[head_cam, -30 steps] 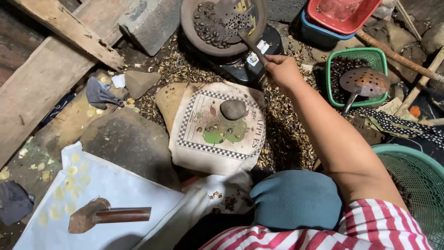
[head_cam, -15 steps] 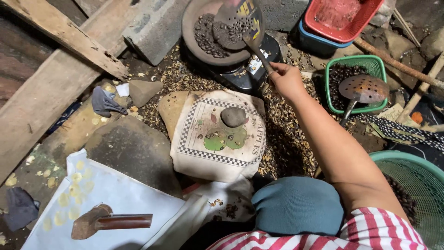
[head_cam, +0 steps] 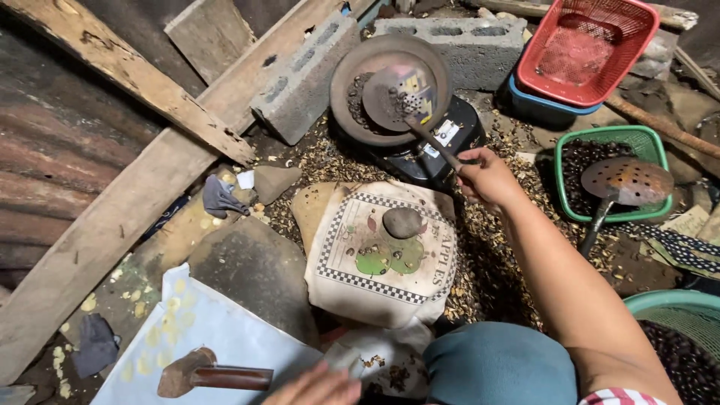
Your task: Crushing and peeling nuts using a wooden mallet and a stone tool
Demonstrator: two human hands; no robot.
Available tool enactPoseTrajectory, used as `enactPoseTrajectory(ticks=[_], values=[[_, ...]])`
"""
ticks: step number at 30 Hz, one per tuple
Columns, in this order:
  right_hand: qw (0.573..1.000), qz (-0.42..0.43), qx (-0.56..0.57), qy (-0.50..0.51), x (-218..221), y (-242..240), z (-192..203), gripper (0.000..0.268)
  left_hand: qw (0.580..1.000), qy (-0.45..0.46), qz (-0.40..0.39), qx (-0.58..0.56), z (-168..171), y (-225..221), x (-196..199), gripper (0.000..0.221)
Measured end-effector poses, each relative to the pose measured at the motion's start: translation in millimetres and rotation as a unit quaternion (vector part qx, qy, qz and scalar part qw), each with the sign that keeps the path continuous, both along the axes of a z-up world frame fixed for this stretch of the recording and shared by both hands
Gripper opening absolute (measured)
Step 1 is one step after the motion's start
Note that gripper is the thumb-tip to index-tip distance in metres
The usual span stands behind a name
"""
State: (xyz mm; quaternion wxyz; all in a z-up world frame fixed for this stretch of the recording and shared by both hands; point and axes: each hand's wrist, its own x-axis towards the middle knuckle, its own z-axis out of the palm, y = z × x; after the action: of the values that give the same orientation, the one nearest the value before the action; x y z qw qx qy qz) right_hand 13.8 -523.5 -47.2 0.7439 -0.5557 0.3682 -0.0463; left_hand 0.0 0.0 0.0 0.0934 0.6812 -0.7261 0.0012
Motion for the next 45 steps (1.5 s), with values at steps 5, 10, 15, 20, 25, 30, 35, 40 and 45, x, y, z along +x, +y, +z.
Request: enactPoseTrajectory(ticks=[5,10,15,20,25,30,35,40,45], values=[[0.995,0.008,-0.1,0.028,28,2,-8,0.018,0.996,0.067,0.059,0.014,67,-66,7,0.048],[0.99,0.05,-0.129,-0.012,26,5,-12,0.017,0.969,0.17,-0.005,0.181,51,-70,22,0.06],[0.988,0.039,-0.149,0.029,26,-1,-4,0.017,0.961,0.162,0.085,0.208,24,-70,29,0.056],[0.994,0.018,-0.1,0.046,18,-2,-2,0.022,0.939,0.235,0.194,0.162,-32,-65,59,0.047],[0.992,-0.021,-0.126,0.018,16,-5,-36,0.027,0.832,0.211,0.423,0.291,-52,-73,110,0.053],[0.989,-0.002,-0.149,0.014,19,-6,-29,0.025,0.906,0.121,0.376,0.153,-101,-87,118,0.051],[0.984,0.002,-0.176,0.014,16,-13,-44,0.021,0.856,0.199,0.462,0.119,-156,-125,108,0.059],[0.983,0.012,-0.18,0.023,8,-10,-25,0.022,0.78,0.354,0.497,0.135,-143,-184,74,0.028],[0.986,0.0,-0.164,0.008,5,-9,-21,0.026,0.92,0.193,0.337,-0.058,-121,-210,74,0.039]])
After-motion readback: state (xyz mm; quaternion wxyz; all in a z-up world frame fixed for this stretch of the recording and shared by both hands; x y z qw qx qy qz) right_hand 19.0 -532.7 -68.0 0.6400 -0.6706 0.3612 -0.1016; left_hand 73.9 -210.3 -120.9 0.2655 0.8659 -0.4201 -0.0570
